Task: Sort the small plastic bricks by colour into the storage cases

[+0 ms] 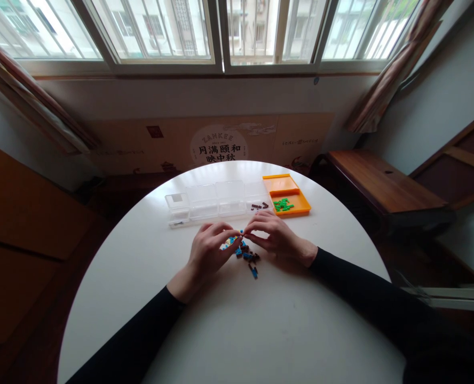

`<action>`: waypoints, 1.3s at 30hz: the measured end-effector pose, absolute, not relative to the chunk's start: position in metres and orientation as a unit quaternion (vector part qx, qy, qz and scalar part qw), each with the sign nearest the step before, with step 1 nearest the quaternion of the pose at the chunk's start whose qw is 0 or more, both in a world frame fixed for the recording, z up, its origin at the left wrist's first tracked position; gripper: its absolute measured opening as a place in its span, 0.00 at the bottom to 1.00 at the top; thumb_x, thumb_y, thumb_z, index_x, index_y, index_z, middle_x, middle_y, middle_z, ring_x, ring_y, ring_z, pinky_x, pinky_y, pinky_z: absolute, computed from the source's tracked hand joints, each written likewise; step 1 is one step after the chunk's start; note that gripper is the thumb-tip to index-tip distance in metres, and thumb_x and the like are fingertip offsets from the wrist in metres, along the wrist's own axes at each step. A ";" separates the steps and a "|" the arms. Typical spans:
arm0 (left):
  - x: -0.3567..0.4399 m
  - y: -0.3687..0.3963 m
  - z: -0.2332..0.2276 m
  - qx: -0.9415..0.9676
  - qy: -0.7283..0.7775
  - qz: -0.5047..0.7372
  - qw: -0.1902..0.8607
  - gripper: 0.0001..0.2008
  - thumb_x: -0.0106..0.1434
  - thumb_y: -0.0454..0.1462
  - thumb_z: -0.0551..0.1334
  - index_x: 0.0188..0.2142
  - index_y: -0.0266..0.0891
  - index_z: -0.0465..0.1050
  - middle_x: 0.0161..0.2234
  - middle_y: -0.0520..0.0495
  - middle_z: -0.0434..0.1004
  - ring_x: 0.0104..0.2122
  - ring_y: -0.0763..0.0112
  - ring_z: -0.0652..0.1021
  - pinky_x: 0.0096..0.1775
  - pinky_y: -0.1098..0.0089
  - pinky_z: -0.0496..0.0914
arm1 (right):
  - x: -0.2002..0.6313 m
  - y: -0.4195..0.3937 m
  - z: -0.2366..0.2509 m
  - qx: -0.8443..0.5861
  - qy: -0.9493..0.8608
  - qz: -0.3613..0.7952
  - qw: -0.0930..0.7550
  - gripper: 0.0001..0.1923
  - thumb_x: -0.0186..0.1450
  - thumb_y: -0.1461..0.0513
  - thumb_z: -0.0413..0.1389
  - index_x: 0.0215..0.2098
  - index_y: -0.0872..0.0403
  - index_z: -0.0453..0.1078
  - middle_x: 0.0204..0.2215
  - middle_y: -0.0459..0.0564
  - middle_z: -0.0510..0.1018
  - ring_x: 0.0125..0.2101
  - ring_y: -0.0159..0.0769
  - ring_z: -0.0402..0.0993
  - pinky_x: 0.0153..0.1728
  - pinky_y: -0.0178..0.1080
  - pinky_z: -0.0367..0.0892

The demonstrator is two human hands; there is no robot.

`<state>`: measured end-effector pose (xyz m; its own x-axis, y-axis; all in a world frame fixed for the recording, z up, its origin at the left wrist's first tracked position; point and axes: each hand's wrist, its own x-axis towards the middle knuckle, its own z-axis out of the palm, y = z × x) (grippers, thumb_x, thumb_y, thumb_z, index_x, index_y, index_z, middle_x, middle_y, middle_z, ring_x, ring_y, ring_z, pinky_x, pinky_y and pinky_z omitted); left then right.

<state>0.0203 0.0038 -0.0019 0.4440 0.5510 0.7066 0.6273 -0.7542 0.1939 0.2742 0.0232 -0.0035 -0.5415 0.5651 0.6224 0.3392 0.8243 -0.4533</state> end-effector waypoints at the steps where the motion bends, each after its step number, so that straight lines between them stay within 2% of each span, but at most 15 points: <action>1: 0.020 0.004 -0.003 -0.848 -0.349 -0.396 0.048 0.05 0.74 0.41 0.71 0.42 0.46 0.86 0.38 0.51 0.87 0.33 0.70 0.84 0.46 0.62 0.74 | 0.274 0.023 -0.003 -0.261 -0.868 0.135 0.401 0.04 0.77 0.59 0.63 0.43 0.47 0.80 0.39 0.48 0.86 0.41 0.42 0.79 0.51 0.48 0.72; 10: 0.019 0.005 -0.003 -0.851 -0.340 -0.397 0.045 0.03 0.74 0.39 0.70 0.45 0.47 0.85 0.39 0.50 0.87 0.37 0.68 0.85 0.47 0.61 0.73 | 0.275 0.026 -0.005 -0.257 -0.875 0.098 0.400 0.03 0.77 0.59 0.63 0.45 0.46 0.81 0.40 0.47 0.86 0.42 0.42 0.78 0.51 0.49 0.71; 18: 0.020 0.004 0.001 -0.859 -0.352 -0.371 0.020 0.05 0.74 0.40 0.69 0.46 0.46 0.85 0.41 0.48 0.87 0.39 0.64 0.85 0.48 0.59 0.73 | 0.293 0.050 -0.013 -0.423 -0.773 0.030 0.472 0.06 0.77 0.57 0.63 0.43 0.47 0.83 0.41 0.50 0.85 0.44 0.47 0.77 0.51 0.52 0.70; 25: 0.019 0.005 -0.003 -0.865 -0.349 -0.360 0.023 0.05 0.74 0.39 0.69 0.45 0.46 0.85 0.40 0.48 0.86 0.39 0.64 0.84 0.47 0.59 0.73 | 0.310 0.068 -0.026 -0.491 -0.742 -0.014 0.457 0.07 0.75 0.57 0.65 0.40 0.49 0.84 0.38 0.53 0.84 0.43 0.50 0.76 0.49 0.54 0.71; 33: 0.019 0.003 -0.002 -0.869 -0.350 -0.348 -0.013 0.05 0.74 0.38 0.68 0.43 0.45 0.85 0.41 0.47 0.86 0.39 0.63 0.84 0.46 0.60 0.75 | 0.303 0.055 -0.015 -0.428 -0.776 0.035 0.462 0.09 0.77 0.59 0.62 0.39 0.49 0.82 0.41 0.52 0.85 0.44 0.48 0.77 0.50 0.53 0.71; 39: 0.020 0.002 0.002 -0.887 -0.323 -0.329 -0.033 0.05 0.74 0.38 0.68 0.40 0.45 0.85 0.39 0.47 0.86 0.37 0.64 0.83 0.45 0.61 0.75 | 0.293 0.036 -0.002 -0.308 -0.858 0.108 0.397 0.11 0.79 0.60 0.58 0.39 0.50 0.79 0.38 0.50 0.84 0.42 0.43 0.77 0.49 0.49 0.71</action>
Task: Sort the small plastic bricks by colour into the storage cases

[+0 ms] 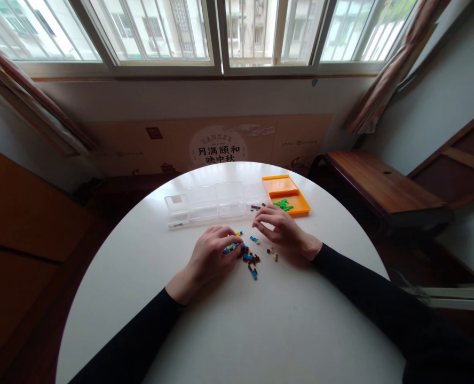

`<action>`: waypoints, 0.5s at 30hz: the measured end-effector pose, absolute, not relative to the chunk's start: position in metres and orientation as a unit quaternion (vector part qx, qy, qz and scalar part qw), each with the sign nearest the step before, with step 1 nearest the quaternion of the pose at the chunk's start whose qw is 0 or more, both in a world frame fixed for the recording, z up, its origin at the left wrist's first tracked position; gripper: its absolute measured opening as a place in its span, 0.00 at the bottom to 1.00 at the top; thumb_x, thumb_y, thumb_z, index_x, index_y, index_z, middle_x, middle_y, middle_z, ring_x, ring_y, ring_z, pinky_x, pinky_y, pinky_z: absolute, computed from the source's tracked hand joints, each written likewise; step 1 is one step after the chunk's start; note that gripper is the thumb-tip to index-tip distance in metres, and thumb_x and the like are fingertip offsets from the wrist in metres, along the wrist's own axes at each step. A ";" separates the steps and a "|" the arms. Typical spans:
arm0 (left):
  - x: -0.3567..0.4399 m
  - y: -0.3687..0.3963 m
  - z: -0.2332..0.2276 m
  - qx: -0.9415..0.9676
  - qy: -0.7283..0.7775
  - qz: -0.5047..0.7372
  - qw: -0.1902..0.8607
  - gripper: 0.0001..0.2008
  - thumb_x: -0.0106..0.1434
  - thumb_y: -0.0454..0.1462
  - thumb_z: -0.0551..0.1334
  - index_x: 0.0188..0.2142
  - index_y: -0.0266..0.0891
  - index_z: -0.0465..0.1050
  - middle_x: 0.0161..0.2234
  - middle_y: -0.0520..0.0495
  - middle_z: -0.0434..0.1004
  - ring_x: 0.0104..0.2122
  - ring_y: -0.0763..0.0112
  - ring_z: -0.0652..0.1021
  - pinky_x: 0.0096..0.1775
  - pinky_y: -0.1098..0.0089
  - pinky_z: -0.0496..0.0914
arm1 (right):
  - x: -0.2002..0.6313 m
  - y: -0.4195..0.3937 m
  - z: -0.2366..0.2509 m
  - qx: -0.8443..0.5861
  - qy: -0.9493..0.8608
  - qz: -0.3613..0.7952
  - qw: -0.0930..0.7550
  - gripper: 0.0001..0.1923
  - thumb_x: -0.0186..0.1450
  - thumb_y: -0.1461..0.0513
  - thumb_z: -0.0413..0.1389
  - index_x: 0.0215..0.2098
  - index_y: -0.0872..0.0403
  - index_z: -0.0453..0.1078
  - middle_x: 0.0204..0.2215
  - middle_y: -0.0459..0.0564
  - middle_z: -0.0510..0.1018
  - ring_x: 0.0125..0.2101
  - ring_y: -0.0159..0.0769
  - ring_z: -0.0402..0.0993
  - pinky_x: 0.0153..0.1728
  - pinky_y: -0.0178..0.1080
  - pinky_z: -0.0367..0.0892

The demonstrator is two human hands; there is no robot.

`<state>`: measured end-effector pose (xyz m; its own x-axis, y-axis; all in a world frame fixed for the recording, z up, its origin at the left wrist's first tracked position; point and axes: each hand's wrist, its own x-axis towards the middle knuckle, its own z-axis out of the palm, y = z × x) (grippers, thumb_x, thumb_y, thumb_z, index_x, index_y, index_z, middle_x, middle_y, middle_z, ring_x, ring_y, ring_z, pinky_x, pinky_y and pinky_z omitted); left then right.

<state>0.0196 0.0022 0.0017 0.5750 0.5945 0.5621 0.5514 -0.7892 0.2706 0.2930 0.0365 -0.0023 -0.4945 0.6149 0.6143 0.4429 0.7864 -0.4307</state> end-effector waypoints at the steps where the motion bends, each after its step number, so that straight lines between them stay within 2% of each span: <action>1: 0.020 0.002 0.002 0.887 0.322 0.330 0.038 0.05 0.74 0.38 0.69 0.40 0.45 0.85 0.38 0.48 0.86 0.37 0.64 0.83 0.45 0.61 0.74 | 0.292 0.034 -0.002 -0.284 -0.873 0.115 0.380 0.11 0.79 0.60 0.58 0.38 0.50 0.78 0.37 0.49 0.84 0.41 0.42 0.76 0.49 0.48 0.71; 4: 0.019 0.003 0.002 0.886 0.317 0.334 0.063 0.04 0.72 0.39 0.71 0.39 0.45 0.86 0.37 0.48 0.86 0.37 0.65 0.83 0.44 0.62 0.74 | 0.291 0.028 -0.002 -0.236 -0.901 0.124 0.341 0.08 0.77 0.60 0.61 0.39 0.49 0.79 0.36 0.48 0.84 0.38 0.41 0.75 0.46 0.46 0.70; 8: 0.018 0.003 0.001 0.887 0.307 0.333 0.095 0.02 0.70 0.38 0.73 0.40 0.47 0.87 0.38 0.48 0.86 0.38 0.64 0.83 0.45 0.63 0.74 | 0.290 0.022 -0.001 -0.225 -0.907 0.147 0.324 0.03 0.74 0.60 0.63 0.42 0.49 0.80 0.39 0.49 0.84 0.40 0.41 0.75 0.47 0.45 0.71; 15: 0.018 0.005 -0.001 0.883 0.310 0.337 0.103 0.04 0.69 0.35 0.72 0.40 0.47 0.87 0.38 0.49 0.85 0.38 0.65 0.83 0.44 0.64 0.74 | 0.288 0.021 0.001 -0.226 -0.906 0.157 0.322 0.03 0.73 0.62 0.62 0.42 0.49 0.80 0.39 0.49 0.83 0.41 0.41 0.75 0.48 0.45 0.71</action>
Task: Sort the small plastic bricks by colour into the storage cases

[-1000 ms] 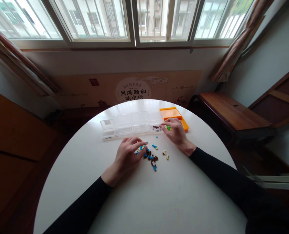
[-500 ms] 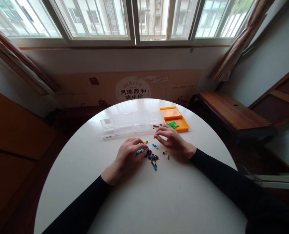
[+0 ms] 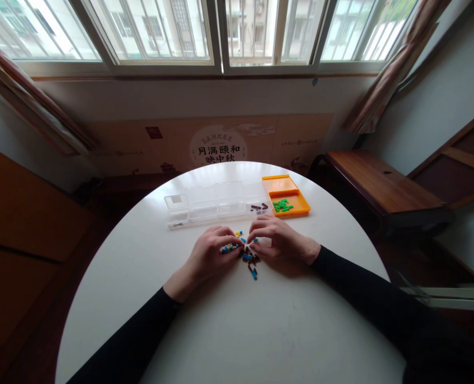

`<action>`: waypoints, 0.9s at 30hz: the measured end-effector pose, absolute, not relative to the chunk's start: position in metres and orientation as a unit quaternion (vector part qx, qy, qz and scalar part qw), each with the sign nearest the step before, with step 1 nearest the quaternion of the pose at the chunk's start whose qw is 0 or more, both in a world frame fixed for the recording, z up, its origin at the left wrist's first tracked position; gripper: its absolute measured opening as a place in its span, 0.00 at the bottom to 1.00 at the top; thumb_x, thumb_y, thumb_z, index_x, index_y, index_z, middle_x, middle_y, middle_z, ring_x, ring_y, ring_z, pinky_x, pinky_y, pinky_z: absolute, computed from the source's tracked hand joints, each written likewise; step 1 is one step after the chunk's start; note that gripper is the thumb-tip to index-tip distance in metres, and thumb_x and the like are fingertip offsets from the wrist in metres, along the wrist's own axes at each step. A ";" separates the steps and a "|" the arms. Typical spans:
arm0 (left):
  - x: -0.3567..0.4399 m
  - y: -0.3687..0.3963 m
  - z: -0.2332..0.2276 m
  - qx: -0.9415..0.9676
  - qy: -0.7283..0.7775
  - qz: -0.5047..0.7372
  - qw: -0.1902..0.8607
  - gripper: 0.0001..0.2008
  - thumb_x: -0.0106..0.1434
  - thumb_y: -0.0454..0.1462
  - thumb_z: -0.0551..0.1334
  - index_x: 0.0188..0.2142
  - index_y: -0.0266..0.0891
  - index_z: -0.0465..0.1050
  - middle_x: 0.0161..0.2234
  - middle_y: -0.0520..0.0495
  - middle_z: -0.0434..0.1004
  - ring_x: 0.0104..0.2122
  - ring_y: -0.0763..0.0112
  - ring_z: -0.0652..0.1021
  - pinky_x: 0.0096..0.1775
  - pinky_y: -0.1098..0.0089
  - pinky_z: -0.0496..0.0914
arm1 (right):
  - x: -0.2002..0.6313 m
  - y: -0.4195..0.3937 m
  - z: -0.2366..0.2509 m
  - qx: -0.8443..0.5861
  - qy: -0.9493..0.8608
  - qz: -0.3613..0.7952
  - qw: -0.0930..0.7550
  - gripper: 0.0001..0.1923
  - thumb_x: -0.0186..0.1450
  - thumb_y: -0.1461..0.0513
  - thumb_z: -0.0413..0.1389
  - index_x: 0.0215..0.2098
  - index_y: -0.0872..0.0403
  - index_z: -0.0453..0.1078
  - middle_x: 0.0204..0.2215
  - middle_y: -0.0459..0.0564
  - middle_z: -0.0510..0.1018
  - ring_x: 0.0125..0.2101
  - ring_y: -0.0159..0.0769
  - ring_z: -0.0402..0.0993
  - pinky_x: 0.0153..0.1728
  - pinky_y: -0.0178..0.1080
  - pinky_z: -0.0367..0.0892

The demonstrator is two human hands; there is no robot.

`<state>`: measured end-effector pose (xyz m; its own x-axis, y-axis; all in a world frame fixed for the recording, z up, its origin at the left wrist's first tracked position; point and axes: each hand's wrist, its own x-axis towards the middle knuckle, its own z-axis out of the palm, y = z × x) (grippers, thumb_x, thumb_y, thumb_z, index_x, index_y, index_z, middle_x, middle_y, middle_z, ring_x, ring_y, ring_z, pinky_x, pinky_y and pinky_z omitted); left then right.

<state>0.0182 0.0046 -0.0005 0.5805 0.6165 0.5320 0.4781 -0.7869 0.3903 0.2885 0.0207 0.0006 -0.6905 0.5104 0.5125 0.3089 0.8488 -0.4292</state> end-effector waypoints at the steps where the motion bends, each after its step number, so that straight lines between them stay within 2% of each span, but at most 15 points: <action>1: 0.018 0.004 0.000 0.884 0.311 0.335 0.095 0.04 0.69 0.35 0.72 0.41 0.47 0.87 0.37 0.49 0.85 0.37 0.65 0.83 0.44 0.64 0.74 | 0.288 0.021 0.001 -0.226 -0.906 0.157 0.323 0.03 0.73 0.62 0.62 0.42 0.49 0.80 0.39 0.49 0.83 0.40 0.41 0.75 0.47 0.45 0.71; 6: 0.019 0.004 0.000 0.883 0.332 0.326 0.065 0.01 0.69 0.37 0.72 0.40 0.45 0.86 0.37 0.49 0.85 0.36 0.65 0.82 0.44 0.63 0.73 | 0.286 0.021 0.002 -0.229 -0.903 0.154 0.328 0.03 0.73 0.62 0.62 0.41 0.49 0.80 0.38 0.49 0.83 0.40 0.41 0.75 0.47 0.45 0.71; 12: 0.016 0.007 -0.006 0.883 0.326 0.334 0.054 0.03 0.72 0.39 0.71 0.41 0.46 0.86 0.39 0.48 0.86 0.38 0.65 0.83 0.45 0.62 0.74 | 0.285 0.021 0.000 -0.231 -0.902 0.143 0.336 0.03 0.74 0.62 0.62 0.42 0.49 0.79 0.38 0.48 0.83 0.40 0.40 0.76 0.48 0.45 0.72; 20: 0.018 0.006 -0.001 0.839 0.334 0.406 0.141 0.04 0.73 0.40 0.72 0.44 0.45 0.87 0.37 0.49 0.86 0.30 0.71 0.79 0.40 0.67 0.75 | 0.283 0.025 -0.004 -0.232 -0.894 0.094 0.371 0.05 0.76 0.57 0.64 0.46 0.49 0.79 0.40 0.50 0.85 0.40 0.41 0.79 0.48 0.46 0.72; 27: 0.020 0.005 0.000 0.834 0.321 0.411 0.180 0.05 0.74 0.39 0.71 0.45 0.43 0.87 0.37 0.46 0.86 0.30 0.71 0.78 0.38 0.69 0.75 | 0.281 0.026 -0.004 -0.237 -0.896 0.055 0.373 0.06 0.77 0.56 0.64 0.45 0.50 0.78 0.39 0.49 0.86 0.39 0.41 0.80 0.47 0.45 0.72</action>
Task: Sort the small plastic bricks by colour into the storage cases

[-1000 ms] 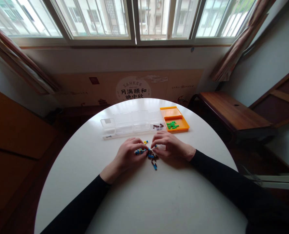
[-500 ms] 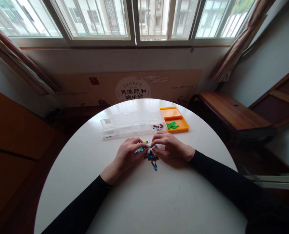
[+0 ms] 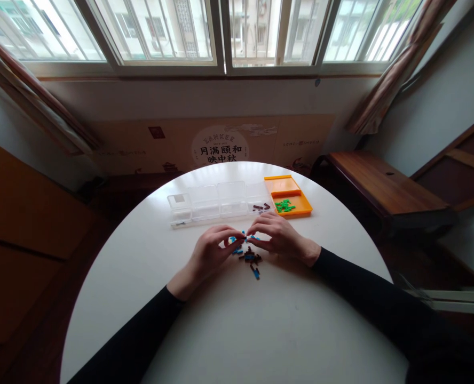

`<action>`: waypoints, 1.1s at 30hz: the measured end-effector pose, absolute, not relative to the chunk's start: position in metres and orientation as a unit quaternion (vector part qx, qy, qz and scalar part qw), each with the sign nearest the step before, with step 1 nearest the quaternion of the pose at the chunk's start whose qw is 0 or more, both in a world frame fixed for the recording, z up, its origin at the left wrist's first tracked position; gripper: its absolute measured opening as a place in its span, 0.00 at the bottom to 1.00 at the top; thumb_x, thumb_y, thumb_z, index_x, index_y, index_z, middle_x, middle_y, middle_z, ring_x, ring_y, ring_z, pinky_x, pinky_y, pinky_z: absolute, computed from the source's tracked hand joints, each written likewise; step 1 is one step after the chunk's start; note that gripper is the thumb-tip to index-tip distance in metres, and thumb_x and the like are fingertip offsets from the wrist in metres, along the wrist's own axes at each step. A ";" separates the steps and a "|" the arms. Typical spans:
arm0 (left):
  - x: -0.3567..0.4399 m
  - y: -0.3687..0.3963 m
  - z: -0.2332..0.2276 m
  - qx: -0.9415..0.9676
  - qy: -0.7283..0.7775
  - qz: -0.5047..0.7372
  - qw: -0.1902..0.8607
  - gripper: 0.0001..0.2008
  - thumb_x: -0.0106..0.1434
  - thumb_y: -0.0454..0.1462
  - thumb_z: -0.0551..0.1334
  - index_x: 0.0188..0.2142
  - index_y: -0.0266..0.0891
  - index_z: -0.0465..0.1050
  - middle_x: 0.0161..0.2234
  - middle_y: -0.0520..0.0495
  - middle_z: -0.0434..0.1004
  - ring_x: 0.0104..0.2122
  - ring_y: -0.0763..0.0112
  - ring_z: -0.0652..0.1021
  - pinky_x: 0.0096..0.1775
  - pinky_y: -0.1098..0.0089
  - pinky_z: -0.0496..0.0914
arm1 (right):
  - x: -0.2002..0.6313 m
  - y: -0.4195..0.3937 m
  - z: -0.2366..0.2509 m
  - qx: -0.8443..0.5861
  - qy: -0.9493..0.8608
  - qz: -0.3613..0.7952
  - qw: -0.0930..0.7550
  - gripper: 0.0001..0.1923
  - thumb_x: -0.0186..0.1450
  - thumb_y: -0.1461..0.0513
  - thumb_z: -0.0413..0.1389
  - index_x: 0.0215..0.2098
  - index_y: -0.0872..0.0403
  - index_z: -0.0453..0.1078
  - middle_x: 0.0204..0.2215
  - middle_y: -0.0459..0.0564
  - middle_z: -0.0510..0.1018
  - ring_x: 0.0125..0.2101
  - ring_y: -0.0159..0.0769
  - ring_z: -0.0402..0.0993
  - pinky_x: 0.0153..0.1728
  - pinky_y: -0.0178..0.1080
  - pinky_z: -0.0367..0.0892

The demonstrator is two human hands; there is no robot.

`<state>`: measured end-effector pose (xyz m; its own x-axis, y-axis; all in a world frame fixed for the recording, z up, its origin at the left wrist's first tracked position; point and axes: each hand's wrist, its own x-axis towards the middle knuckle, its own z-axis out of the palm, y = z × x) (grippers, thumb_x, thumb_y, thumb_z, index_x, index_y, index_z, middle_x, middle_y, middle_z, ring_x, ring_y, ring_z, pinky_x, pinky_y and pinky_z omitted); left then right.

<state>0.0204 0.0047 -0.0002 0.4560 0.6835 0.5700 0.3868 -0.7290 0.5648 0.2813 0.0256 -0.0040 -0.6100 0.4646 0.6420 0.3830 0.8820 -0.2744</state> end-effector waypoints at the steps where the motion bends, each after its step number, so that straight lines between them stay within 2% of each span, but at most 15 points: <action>1: 0.021 0.005 0.000 0.834 0.321 0.411 0.181 0.05 0.74 0.39 0.71 0.45 0.43 0.87 0.37 0.46 0.86 0.30 0.71 0.78 0.38 0.69 0.75 | 0.281 0.026 -0.004 -0.236 -0.896 0.052 0.373 0.06 0.77 0.56 0.64 0.45 0.50 0.78 0.39 0.49 0.86 0.39 0.41 0.80 0.47 0.45 0.71; 9: 0.021 0.004 0.002 0.828 0.322 0.419 0.189 0.05 0.74 0.40 0.70 0.45 0.44 0.87 0.38 0.46 0.87 0.32 0.70 0.80 0.39 0.68 0.76 | 0.282 0.026 -0.008 -0.232 -0.897 0.058 0.372 0.06 0.77 0.56 0.64 0.49 0.48 0.78 0.40 0.48 0.86 0.41 0.40 0.81 0.48 0.46 0.71; 17: 0.021 0.005 0.000 0.829 0.316 0.419 0.193 0.06 0.75 0.40 0.69 0.46 0.44 0.86 0.39 0.44 0.88 0.35 0.67 0.84 0.39 0.67 0.79 | 0.283 0.027 -0.008 -0.239 -0.892 0.072 0.377 0.04 0.76 0.58 0.63 0.49 0.47 0.79 0.40 0.47 0.86 0.42 0.41 0.80 0.49 0.47 0.71; 21: 0.021 0.004 0.001 0.823 0.330 0.422 0.189 0.05 0.74 0.39 0.70 0.46 0.44 0.86 0.39 0.46 0.87 0.33 0.69 0.82 0.39 0.68 0.77 | 0.282 0.026 -0.008 -0.248 -0.884 0.067 0.392 0.02 0.76 0.59 0.64 0.46 0.47 0.79 0.40 0.47 0.85 0.42 0.42 0.79 0.49 0.47 0.71; 28: 0.020 0.004 0.001 0.820 0.395 0.390 0.141 0.04 0.73 0.40 0.70 0.44 0.43 0.84 0.38 0.48 0.85 0.30 0.71 0.77 0.39 0.67 0.75 | 0.292 0.042 -0.012 -0.426 -0.768 0.008 0.478 0.03 0.75 0.59 0.64 0.43 0.49 0.80 0.42 0.51 0.84 0.46 0.47 0.77 0.53 0.51 0.70; 33: 0.021 0.002 -0.001 0.848 0.383 0.354 0.098 0.05 0.72 0.40 0.70 0.46 0.45 0.84 0.43 0.46 0.86 0.38 0.64 0.82 0.47 0.61 0.75 | 0.306 0.058 -0.020 -0.504 -0.732 -0.017 0.458 0.05 0.73 0.58 0.65 0.44 0.50 0.82 0.42 0.53 0.82 0.44 0.50 0.75 0.50 0.53 0.69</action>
<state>0.0212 0.0016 -0.0006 0.4559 0.7181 0.5259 0.5791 -0.6880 0.4374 0.3058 0.0584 -0.0200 -0.0723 0.7229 0.6871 0.7541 0.4905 -0.4367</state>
